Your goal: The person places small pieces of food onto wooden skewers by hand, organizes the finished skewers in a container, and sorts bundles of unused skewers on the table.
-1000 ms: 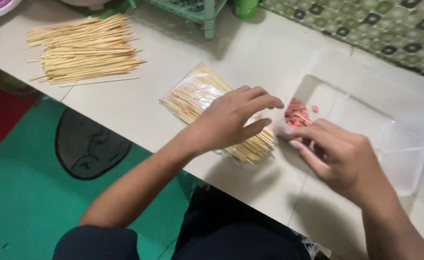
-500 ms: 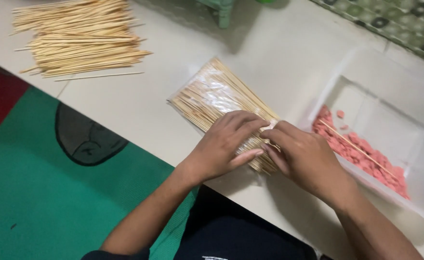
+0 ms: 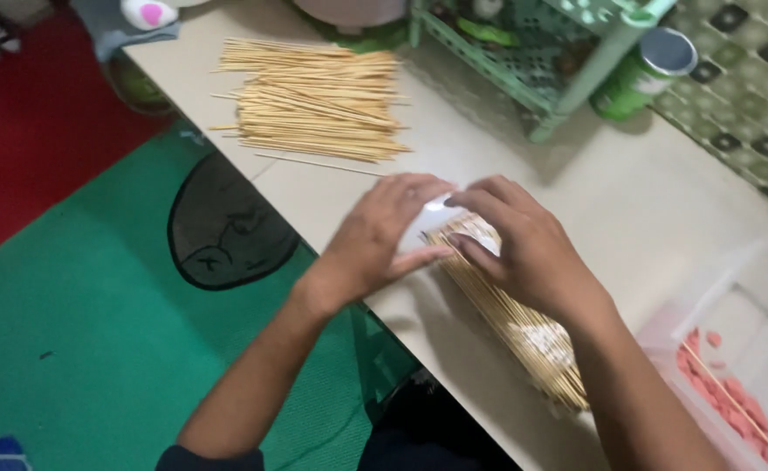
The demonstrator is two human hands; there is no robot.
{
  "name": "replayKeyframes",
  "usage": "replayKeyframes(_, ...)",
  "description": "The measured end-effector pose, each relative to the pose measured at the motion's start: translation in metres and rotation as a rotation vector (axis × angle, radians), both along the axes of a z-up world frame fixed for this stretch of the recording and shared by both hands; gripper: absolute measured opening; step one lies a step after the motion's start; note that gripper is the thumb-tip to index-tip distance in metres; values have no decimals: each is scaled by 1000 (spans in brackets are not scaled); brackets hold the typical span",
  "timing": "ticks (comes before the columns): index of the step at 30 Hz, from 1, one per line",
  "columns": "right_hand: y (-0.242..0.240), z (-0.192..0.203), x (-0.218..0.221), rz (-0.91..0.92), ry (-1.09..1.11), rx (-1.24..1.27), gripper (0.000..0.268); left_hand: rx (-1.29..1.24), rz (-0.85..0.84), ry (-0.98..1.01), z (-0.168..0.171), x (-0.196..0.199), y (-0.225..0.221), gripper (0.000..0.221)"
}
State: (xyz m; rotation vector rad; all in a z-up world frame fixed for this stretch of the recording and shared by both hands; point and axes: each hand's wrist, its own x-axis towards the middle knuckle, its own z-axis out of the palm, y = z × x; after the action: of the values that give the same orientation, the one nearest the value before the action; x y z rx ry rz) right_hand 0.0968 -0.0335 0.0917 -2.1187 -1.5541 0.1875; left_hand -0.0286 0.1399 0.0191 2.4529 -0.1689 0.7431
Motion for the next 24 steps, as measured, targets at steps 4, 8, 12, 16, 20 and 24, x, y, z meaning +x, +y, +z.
replayKeyframes(4,50,-4,8,146,-22,8,52,73,49,24,9,-10,53,82)
replayKeyframes(8,96,-11,16,219,-5,-5,58,188,157,86,6,-16,100,100)
replayKeyframes(12,133,-28,39,369,-101,62,62,251,259,271,8,-16,135,116)
replayKeyframes(16,160,-26,50,375,-68,15,73,273,304,460,0,-6,160,130)
replayKeyframes(20,186,-36,66,378,-31,-41,87,390,334,544,-13,13,181,145)
replayKeyframes(24,214,-42,79,370,-18,-116,104,405,339,710,-13,38,200,155)
